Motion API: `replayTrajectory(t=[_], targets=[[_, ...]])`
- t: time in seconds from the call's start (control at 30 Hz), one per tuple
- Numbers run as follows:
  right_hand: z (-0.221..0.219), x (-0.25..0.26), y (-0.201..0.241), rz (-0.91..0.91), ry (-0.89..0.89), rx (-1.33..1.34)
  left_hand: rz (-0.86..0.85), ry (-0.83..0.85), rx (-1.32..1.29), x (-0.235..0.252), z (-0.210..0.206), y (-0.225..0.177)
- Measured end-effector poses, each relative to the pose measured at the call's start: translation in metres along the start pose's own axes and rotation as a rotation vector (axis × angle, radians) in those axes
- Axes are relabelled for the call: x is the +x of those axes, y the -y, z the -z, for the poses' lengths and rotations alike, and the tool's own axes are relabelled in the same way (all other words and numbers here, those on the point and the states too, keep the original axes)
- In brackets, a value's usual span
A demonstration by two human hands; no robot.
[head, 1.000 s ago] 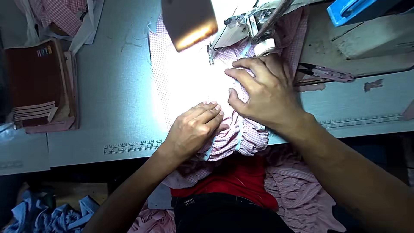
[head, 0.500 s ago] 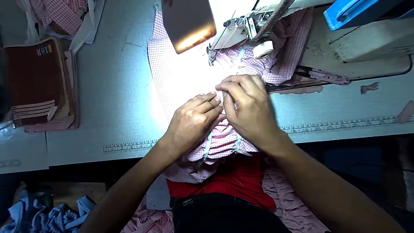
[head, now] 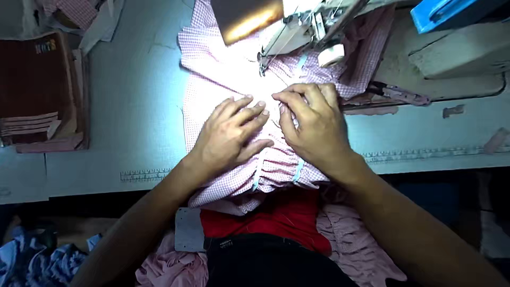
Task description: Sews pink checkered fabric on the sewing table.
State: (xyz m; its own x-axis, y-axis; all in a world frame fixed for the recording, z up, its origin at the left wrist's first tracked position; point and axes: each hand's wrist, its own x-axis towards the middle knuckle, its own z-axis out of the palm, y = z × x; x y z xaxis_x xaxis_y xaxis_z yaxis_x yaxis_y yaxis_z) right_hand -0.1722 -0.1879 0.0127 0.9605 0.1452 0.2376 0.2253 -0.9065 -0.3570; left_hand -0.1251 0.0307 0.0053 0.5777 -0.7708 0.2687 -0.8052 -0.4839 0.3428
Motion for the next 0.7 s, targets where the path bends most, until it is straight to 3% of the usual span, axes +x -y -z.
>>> replayTrajectory(t=[0.3,0.7], targets=[[0.003,0.013,-0.013,0.036,0.020,0.014,-0.209,-0.088,-0.202,-0.025,-0.008,-0.026],[0.002,0.016,-0.021,0.156,-0.044,-0.090,-0.155,-0.073,-0.147,-0.027,-0.008,-0.033]])
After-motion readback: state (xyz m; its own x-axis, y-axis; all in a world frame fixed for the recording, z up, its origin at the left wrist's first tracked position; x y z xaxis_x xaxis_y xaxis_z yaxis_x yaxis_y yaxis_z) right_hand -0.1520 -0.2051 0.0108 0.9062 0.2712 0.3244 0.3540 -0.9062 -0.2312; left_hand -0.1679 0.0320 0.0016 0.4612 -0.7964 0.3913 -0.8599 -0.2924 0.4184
